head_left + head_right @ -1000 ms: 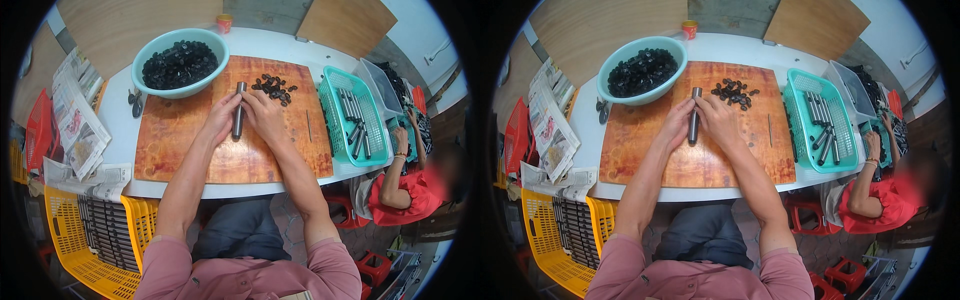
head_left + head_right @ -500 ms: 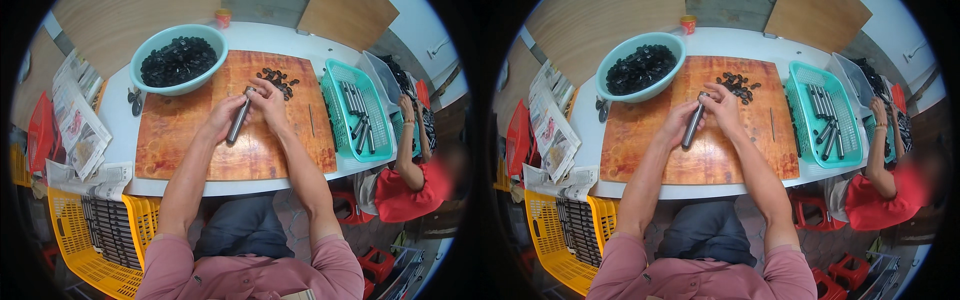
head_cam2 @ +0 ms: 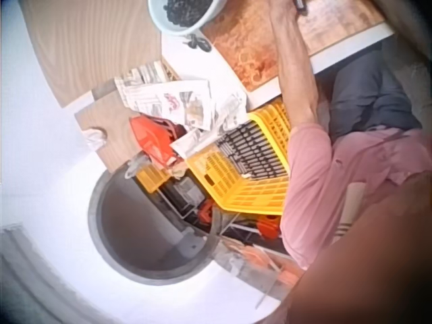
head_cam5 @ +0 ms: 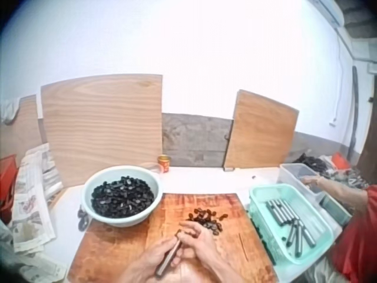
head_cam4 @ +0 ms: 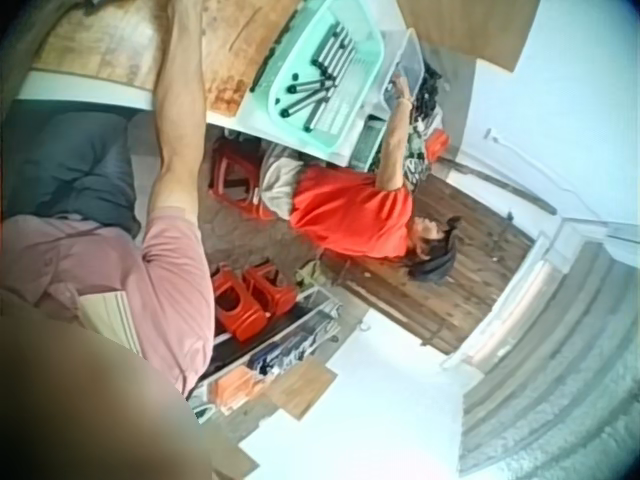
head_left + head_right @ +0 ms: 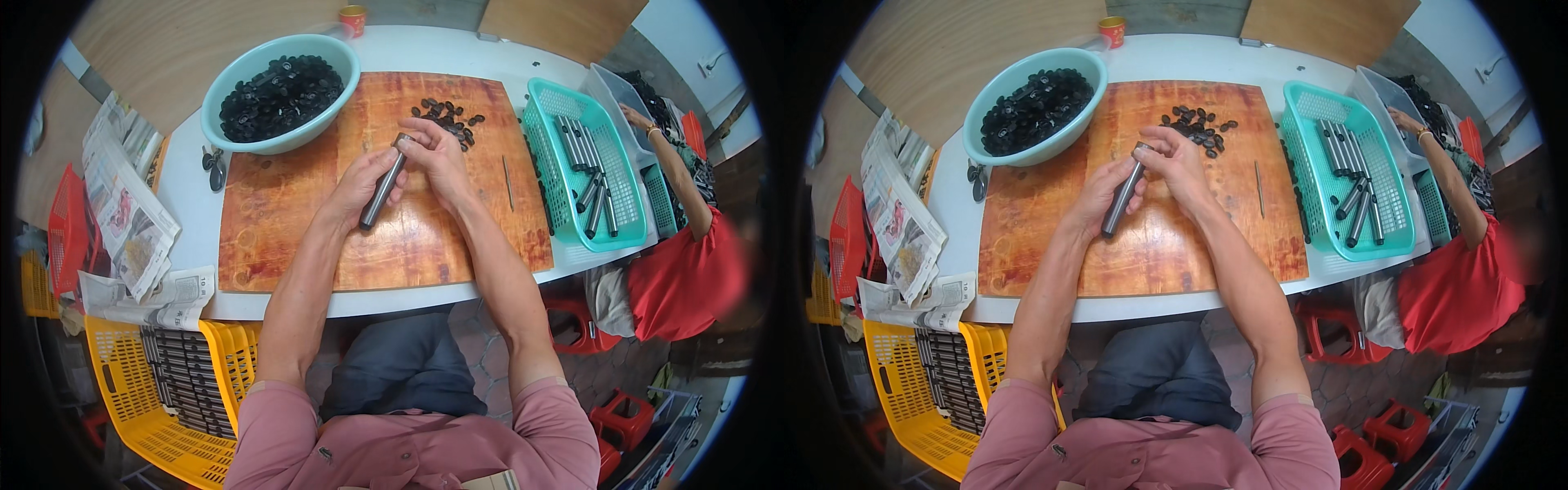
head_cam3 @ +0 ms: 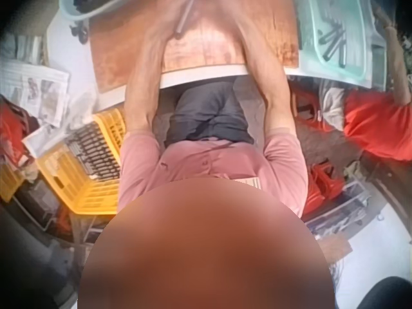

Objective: The person repeatedly picks small black plastic pieces from a bowl and inserts them into cylindrical metal rods on a wooden board. They place the assembled rods into a yellow basket. A second person works nearby at the same task.

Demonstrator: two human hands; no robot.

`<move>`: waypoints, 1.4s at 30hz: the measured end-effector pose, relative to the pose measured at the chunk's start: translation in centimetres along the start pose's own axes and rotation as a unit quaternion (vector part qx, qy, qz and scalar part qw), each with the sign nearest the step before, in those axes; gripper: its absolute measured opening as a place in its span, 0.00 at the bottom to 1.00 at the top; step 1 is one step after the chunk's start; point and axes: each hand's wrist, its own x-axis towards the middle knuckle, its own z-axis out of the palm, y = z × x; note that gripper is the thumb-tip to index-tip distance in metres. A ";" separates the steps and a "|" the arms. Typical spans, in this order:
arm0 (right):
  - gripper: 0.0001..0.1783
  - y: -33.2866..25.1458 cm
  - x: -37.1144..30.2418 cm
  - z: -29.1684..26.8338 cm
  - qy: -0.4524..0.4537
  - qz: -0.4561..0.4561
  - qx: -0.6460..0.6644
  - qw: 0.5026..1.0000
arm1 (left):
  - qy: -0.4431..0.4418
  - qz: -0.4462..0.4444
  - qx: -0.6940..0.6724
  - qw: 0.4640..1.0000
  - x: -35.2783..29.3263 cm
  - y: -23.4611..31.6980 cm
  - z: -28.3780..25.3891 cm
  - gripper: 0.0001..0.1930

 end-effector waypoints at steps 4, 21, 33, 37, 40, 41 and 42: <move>0.27 0.2 0.1 -0.5 -0.013 -0.028 0.015 0.999 | 0.005 0.011 0.021 1.000 0.0 0.0 0.0 0.15; 0.22 -0.8 -0.3 -1.6 -0.014 -0.036 0.005 0.999 | 0.066 0.055 0.197 0.977 0.1 -0.8 0.5 0.18; 0.10 1.0 0.5 -2.4 -0.074 -0.040 -0.081 0.993 | 0.124 0.155 0.603 0.772 -1.9 1.1 1.9 0.13; 0.12 1.0 0.3 -2.4 -0.099 -0.032 -0.088 0.991 | 0.084 0.181 0.647 0.736 -3.5 1.6 1.8 0.15; 0.13 0.8 0.3 -2.6 -0.116 -0.026 -0.123 0.985 | 0.082 0.210 0.666 0.712 -3.7 1.2 1.6 0.15; 0.14 1.0 0.4 -2.6 -0.116 -0.025 -0.128 0.985 | 0.084 0.222 0.669 0.704 -3.7 1.1 1.5 0.14; 0.14 1.1 0.4 -2.7 -0.116 -0.023 -0.135 0.984 | 0.091 0.223 0.688 0.685 -3.7 0.9 1.5 0.15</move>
